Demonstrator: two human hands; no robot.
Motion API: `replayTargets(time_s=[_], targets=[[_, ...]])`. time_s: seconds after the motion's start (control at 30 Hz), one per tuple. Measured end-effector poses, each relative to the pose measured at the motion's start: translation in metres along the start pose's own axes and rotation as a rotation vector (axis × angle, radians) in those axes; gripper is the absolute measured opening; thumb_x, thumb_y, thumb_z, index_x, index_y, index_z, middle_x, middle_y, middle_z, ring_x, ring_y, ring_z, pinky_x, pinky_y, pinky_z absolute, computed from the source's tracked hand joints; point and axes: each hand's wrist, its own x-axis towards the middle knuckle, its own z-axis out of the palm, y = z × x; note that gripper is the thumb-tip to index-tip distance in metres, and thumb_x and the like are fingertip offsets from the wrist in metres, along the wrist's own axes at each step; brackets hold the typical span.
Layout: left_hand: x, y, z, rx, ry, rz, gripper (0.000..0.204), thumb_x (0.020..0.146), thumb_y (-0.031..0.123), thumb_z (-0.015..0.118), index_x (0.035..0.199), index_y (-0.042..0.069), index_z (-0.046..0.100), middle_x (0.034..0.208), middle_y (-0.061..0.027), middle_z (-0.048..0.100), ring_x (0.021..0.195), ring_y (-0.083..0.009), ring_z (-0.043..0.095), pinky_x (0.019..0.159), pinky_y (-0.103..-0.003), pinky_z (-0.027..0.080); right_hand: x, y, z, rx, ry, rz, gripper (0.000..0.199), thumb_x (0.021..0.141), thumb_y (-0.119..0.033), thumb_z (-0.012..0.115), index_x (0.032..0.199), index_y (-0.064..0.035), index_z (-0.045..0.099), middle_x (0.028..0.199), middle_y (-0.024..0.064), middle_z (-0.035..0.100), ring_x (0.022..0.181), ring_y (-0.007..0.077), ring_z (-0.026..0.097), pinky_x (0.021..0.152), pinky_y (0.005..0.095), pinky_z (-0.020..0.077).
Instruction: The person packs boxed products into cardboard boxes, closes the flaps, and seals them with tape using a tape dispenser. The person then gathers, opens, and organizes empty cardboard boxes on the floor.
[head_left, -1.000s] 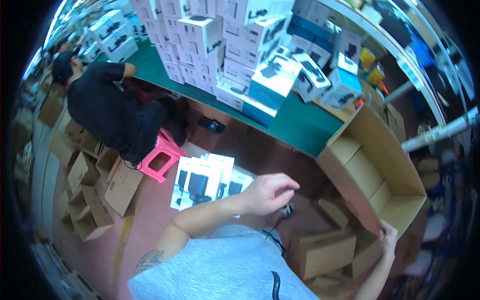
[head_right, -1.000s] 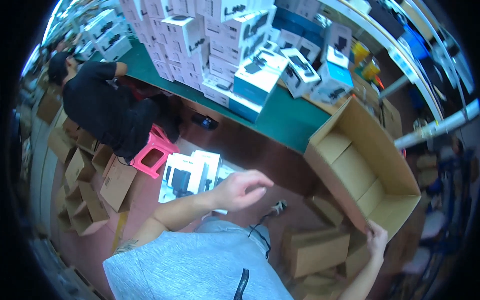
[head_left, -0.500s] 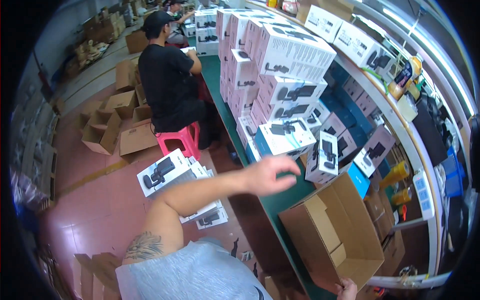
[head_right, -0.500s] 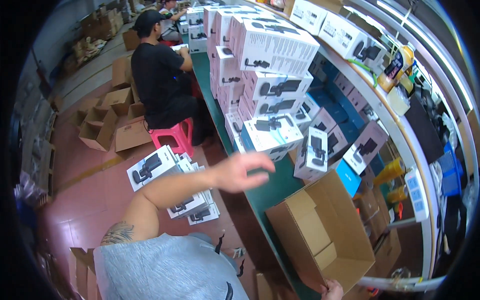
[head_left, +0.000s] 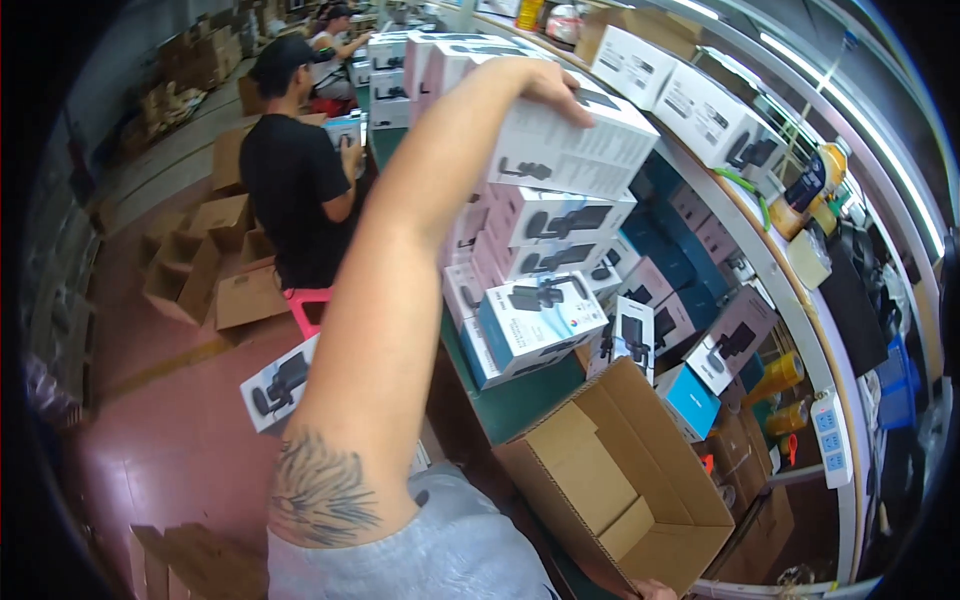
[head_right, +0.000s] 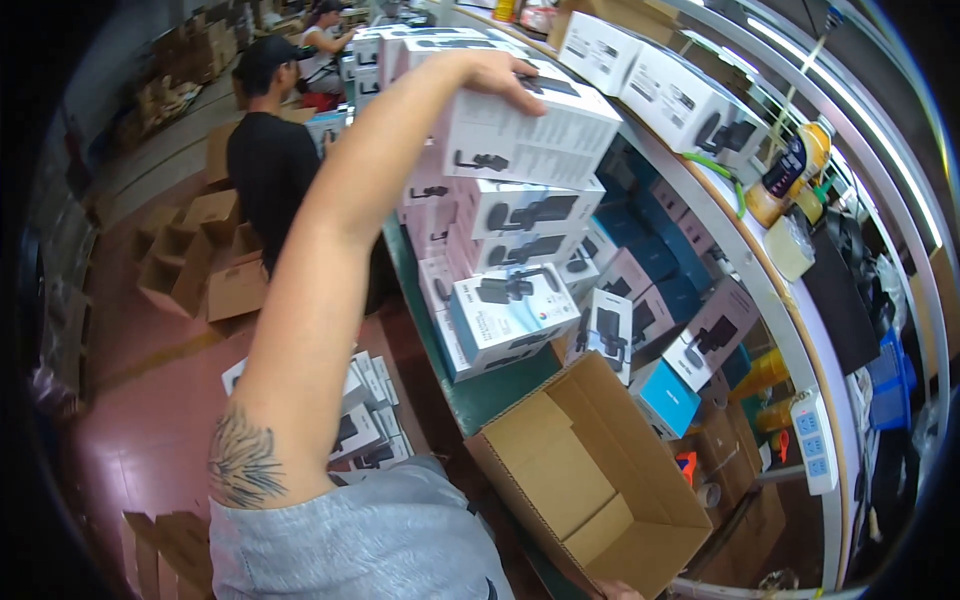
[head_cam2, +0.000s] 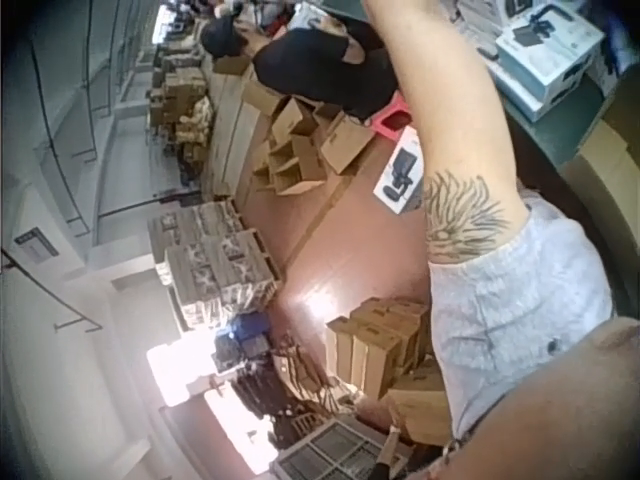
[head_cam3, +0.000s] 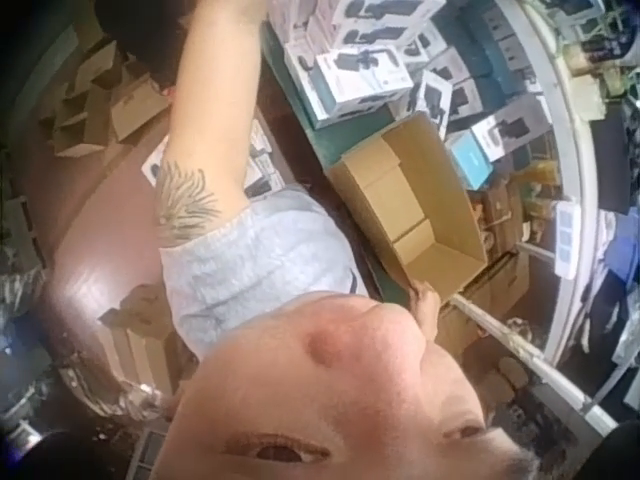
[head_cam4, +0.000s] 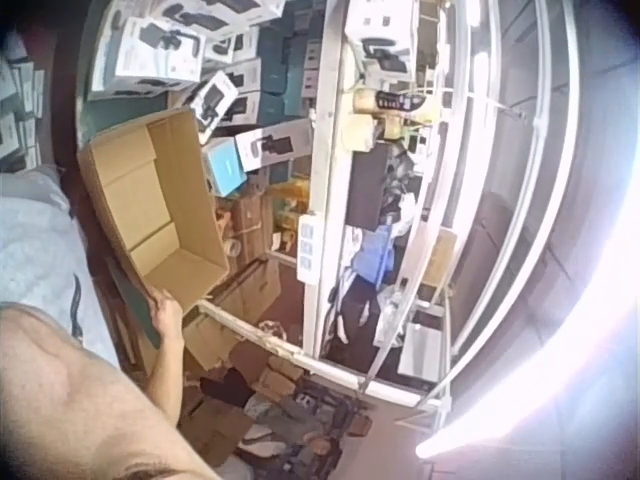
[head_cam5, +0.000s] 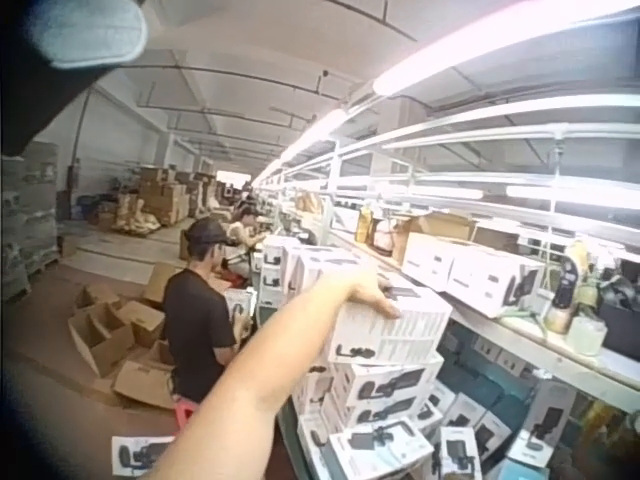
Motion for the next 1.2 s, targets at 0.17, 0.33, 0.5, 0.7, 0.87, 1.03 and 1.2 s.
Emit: replayTargets(time_s=[0.17, 0.33, 0.5, 0.7, 0.87, 1.03, 1.2], targets=[[-0.017, 0.043, 0.0, 0.217, 0.007, 0.257, 0.089, 0.059, 0.042, 0.08, 0.133, 0.003, 0.051, 0.12, -0.0196, 0.061, 0.103, -0.0299, 0.063, 0.088, -0.037, 0.05, 0.023, -0.031, -0.027, -0.175, -0.335, 0.247, 0.033, 0.083, -0.026, 0.067, 0.105, -0.0023, 0.065, 0.093, 0.0201, 0.065, 0.083, 0.0358, 0.063, 0.078, 0.0442, 0.0491], [-0.135, 0.117, -0.036, 0.453, -0.023, 0.588, 0.074, 0.077, 0.044, 0.069, 0.135, 0.004, 0.047, 0.137, -0.0293, 0.042, 0.127, -0.0423, 0.042, 0.106, -0.047, 0.033, 0.07, -0.03, -0.064, 0.003, -0.022, -0.036, 0.083, 0.067, -0.038, 0.08, 0.133, 0.0001, 0.048, 0.126, 0.0245, 0.056, 0.121, 0.04, 0.05, 0.103, 0.0422, 0.0404], [-0.148, 0.17, 0.079, -0.208, 0.144, 1.081, 0.082, 0.052, 0.036, 0.085, 0.126, 0.009, 0.062, 0.119, -0.0226, 0.057, 0.103, -0.0352, 0.061, 0.085, -0.041, 0.05, 0.104, 0.006, -0.019, 1.291, 0.456, -0.152, 0.08, 0.084, -0.04, 0.068, 0.144, -0.0029, 0.031, 0.138, 0.0153, 0.047, 0.124, 0.029, 0.049, 0.102, 0.0427, 0.0417], [-0.254, 0.201, 0.214, -0.649, 0.242, 0.597, 0.082, 0.058, 0.043, 0.08, 0.128, 0.007, 0.057, 0.124, -0.0284, 0.044, 0.108, -0.0427, 0.049, 0.092, -0.051, 0.037, 0.105, 0.013, -0.003, 1.588, 0.635, -0.2, 0.069, 0.094, -0.049, 0.05, 0.144, -0.0052, 0.032, 0.139, 0.0135, 0.045, 0.124, 0.0293, 0.049, 0.101, 0.0441, 0.0438], [-0.279, 0.19, 0.248, -0.666, 0.074, 0.524, 0.079, 0.062, 0.042, 0.079, 0.129, 0.007, 0.056, 0.128, -0.029, 0.038, 0.11, -0.0427, 0.044, 0.091, -0.05, 0.037, 0.164, -0.067, 0.006, 1.768, 0.777, -0.127, 0.068, 0.095, -0.056, 0.033, 0.14, -0.0051, 0.037, 0.136, 0.0157, 0.048, 0.122, 0.0314, 0.051, 0.099, 0.0456, 0.046], [-0.283, 0.175, 0.246, -0.52, -0.083, 0.634, 0.073, 0.07, 0.043, 0.074, 0.13, 0.006, 0.054, 0.129, -0.0304, 0.037, 0.109, -0.0429, 0.044, 0.087, -0.046, 0.043, 0.196, -0.054, 0.036, 2.007, 0.616, -0.021, 0.061, 0.097, -0.047, 0.03, 0.139, -0.0038, 0.038, 0.133, 0.0143, 0.05, 0.119, 0.03, 0.053, 0.098, 0.0438, 0.0466], [-0.291, 0.164, 0.243, -0.455, -0.085, 0.596, 0.071, 0.075, 0.044, 0.071, 0.132, 0.006, 0.051, 0.132, -0.0321, 0.035, 0.11, -0.0437, 0.044, 0.086, -0.044, 0.045, 0.214, -0.02, 0.071, 2.018, 0.474, 0.101, 0.062, 0.096, -0.048, 0.029, 0.139, -0.0041, 0.039, 0.133, 0.0142, 0.051, 0.118, 0.0302, 0.054, 0.097, 0.0442, 0.0469]])
